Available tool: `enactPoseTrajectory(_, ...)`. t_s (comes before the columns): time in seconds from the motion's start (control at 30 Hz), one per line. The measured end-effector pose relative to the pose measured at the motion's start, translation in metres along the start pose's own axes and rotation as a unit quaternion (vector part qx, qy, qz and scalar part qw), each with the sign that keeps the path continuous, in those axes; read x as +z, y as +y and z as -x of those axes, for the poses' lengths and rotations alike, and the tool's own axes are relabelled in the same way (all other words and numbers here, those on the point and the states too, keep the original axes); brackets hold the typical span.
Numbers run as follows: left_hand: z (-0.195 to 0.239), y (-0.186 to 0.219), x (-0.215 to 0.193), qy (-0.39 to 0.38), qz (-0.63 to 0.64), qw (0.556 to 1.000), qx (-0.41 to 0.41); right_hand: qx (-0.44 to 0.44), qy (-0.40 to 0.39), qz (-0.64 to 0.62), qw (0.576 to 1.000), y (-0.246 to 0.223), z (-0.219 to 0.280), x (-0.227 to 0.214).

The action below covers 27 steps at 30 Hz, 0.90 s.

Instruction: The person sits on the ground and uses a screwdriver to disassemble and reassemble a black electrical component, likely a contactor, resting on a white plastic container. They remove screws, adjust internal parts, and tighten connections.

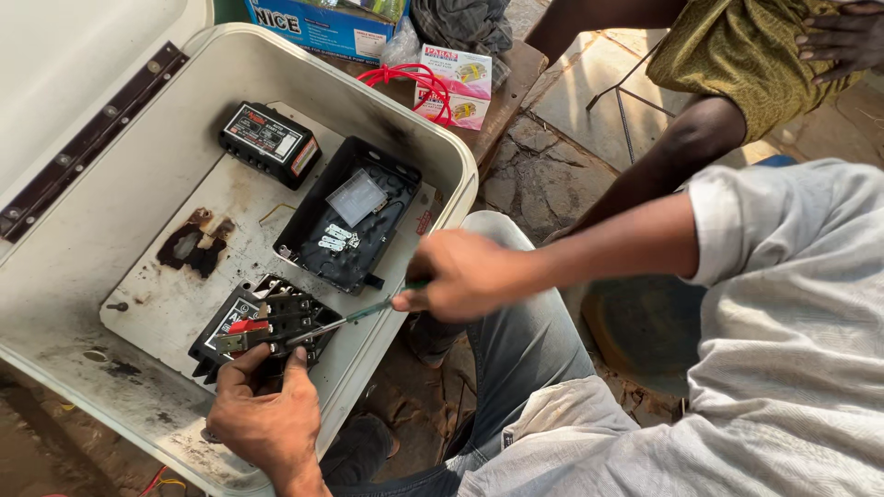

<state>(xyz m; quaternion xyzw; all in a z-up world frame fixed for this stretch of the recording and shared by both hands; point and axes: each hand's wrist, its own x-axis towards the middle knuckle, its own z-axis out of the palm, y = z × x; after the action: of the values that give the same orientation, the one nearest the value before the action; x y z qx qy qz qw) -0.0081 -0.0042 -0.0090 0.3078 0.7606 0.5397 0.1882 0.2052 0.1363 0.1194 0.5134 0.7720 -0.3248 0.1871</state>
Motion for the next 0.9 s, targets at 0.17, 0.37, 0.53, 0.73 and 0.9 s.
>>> enactPoseTrajectory(0.17, -0.001, 0.009, 0.002, 0.005, -0.04, 0.999, -0.005, -0.278, 0.135, -0.035, 0.95, 0.011, -0.001, 0.006)
enactPoseTrajectory(0.37, 0.0, 0.016, 0.003, -0.005, -0.151, 0.988, 0.007, -0.434, 0.405, 0.413, 0.691, 0.031, 0.0, 0.027)
enactPoseTrajectory(0.53, -0.001, 0.017, 0.005, 0.015, -0.158, 0.987, 0.027, -0.327, 0.198, 0.305, 0.872, 0.015, -0.001, 0.023)
enactPoseTrajectory(0.73, 0.003, 0.014, 0.01, 0.012, -0.149, 0.989, -0.015, -0.12, 0.022, 0.005, 0.992, -0.007, 0.002, 0.002)
enactPoseTrajectory(0.9, -0.002, 0.011, 0.009, 0.028, -0.118, 0.992, 0.023, -0.236, 0.104, 0.023, 0.966, -0.01, 0.009, -0.002)
